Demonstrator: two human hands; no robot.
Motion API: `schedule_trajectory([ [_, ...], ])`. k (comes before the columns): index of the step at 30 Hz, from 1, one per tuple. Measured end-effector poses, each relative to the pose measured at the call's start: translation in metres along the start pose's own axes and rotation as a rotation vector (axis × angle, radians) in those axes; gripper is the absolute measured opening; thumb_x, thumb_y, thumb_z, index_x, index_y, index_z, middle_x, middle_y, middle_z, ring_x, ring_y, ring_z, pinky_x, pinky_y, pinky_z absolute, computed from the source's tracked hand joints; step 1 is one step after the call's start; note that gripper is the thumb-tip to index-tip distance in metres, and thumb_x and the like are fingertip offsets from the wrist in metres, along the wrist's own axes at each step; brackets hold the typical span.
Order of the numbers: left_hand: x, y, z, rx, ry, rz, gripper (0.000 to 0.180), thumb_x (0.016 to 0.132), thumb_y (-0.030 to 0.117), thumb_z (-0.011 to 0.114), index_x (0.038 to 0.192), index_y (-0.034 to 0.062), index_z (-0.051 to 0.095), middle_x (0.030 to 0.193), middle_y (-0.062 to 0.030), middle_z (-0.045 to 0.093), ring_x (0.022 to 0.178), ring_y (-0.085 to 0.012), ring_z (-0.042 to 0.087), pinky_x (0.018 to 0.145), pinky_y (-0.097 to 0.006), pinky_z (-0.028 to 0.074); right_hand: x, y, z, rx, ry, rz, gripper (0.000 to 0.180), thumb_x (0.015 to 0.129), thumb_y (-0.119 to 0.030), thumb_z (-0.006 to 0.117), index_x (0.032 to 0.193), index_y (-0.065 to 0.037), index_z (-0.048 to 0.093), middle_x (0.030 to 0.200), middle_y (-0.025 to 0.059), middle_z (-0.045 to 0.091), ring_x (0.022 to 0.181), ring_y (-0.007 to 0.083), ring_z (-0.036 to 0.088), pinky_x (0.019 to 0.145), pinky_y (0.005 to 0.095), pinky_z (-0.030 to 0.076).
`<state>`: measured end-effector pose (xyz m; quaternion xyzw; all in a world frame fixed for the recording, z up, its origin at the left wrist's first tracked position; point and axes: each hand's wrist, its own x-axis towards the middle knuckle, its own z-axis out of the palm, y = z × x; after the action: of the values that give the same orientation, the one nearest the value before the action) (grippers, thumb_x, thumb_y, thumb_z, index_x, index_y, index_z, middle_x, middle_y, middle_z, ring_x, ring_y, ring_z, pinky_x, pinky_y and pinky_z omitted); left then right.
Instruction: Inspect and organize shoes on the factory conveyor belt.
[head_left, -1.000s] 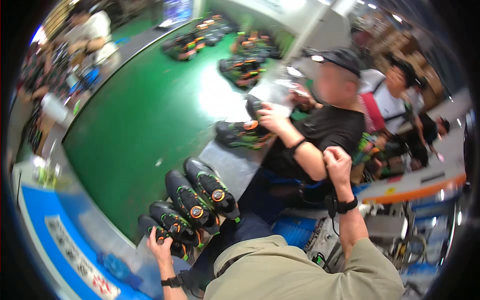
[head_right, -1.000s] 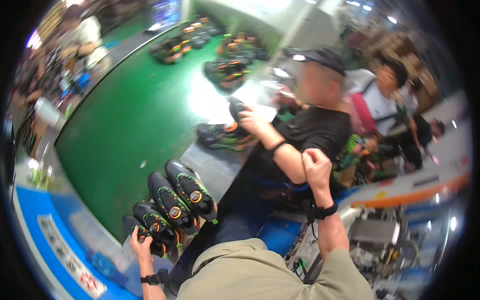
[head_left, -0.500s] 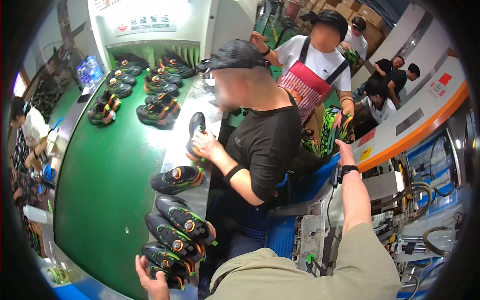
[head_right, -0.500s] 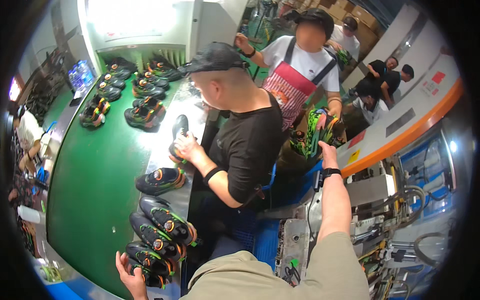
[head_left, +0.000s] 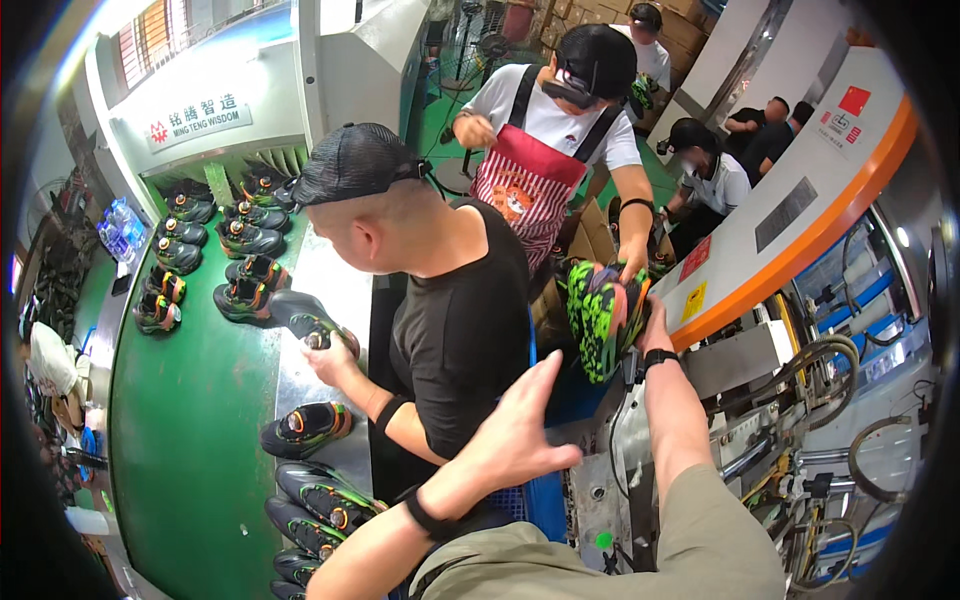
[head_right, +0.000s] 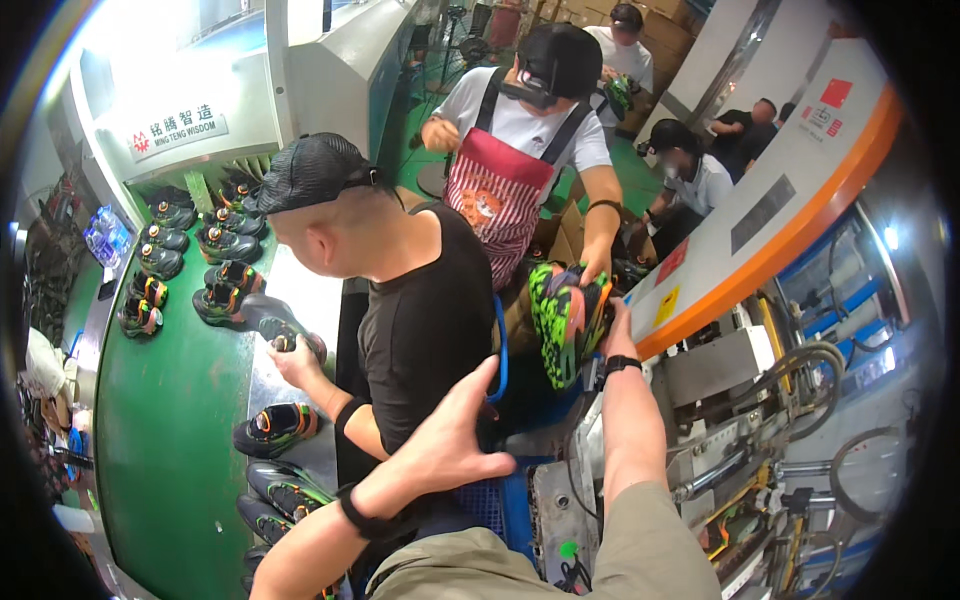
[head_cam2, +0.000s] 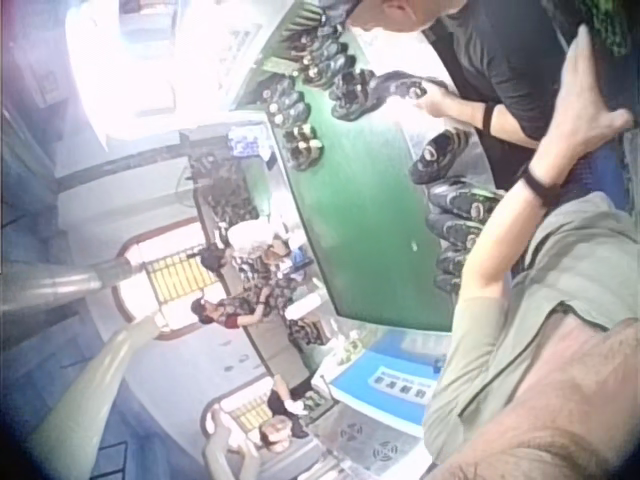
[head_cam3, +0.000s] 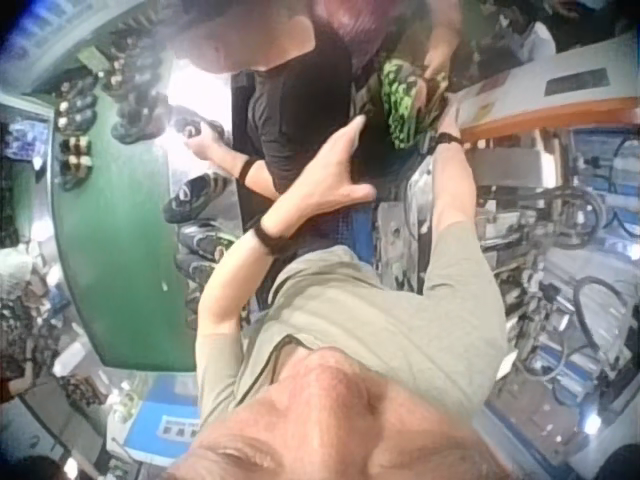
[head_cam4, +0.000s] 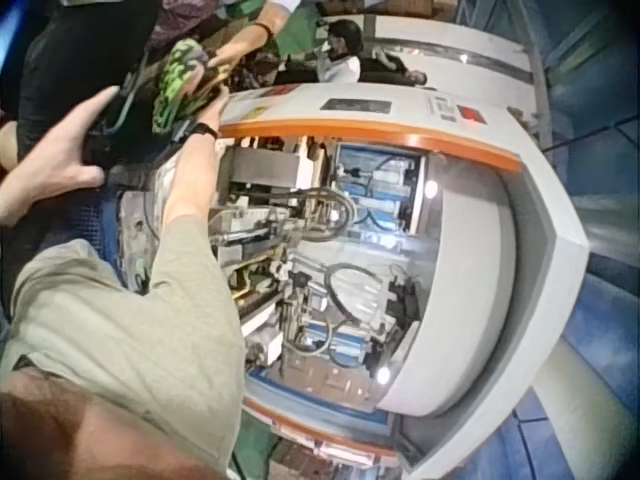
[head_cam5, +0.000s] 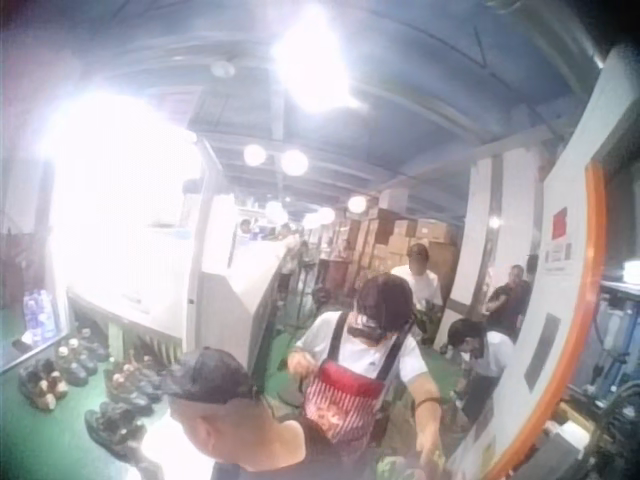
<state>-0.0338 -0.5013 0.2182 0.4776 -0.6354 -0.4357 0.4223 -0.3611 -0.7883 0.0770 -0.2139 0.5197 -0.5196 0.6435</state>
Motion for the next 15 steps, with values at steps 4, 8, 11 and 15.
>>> schedule_trajectory([
  [4,0.083,-0.048,0.066,-0.021,0.114,-0.079,0.128,0.06,0.031,0.084,0.158,0.0017,0.007,0.156,-0.037,0.02,0.148,-0.0469,0.021,0.121,-0.046,0.025,-0.017,0.005,-0.012,-0.041,-0.091,0.137,0.041,0.081,-0.04,0.061,0.105,-0.008,0.071,0.102,0.0101,0.074,0.091,0.0301,0.07,0.087,0.0472,0.057],
  [8,0.134,-0.122,0.087,-0.392,0.205,-0.165,0.134,0.058,0.03,0.084,0.157,-0.0018,0.0,0.159,-0.0299,0.015,0.151,-0.0407,0.014,0.123,-0.041,0.018,-0.037,0.016,0.011,-0.019,-0.277,0.225,0.052,0.085,-0.041,0.056,0.122,-0.007,0.066,0.12,0.0117,0.07,0.107,0.0322,0.066,0.101,0.0477,0.05],
  [11,0.147,-0.147,0.098,-0.287,0.192,-0.086,0.136,0.057,0.029,0.086,0.157,-0.001,-0.001,0.159,-0.0282,0.015,0.15,-0.0405,0.016,0.123,-0.042,0.018,-0.047,0.034,0.017,0.013,-0.243,0.193,0.049,0.087,-0.039,0.056,0.122,-0.006,0.066,0.121,0.0106,0.069,0.11,0.0301,0.065,0.101,0.0462,0.049],
  [15,0.161,-0.156,0.088,-0.283,0.17,-0.04,0.142,0.054,0.026,0.089,0.157,0.0013,-0.004,0.155,-0.0283,0.021,0.147,-0.0422,0.022,0.122,-0.045,0.022,-0.033,0.034,0.001,-0.017,-0.446,0.195,0.048,0.082,-0.021,0.064,0.128,-0.006,0.061,0.122,0.0084,0.067,0.11,0.0265,0.065,0.099,0.0426,0.051],
])
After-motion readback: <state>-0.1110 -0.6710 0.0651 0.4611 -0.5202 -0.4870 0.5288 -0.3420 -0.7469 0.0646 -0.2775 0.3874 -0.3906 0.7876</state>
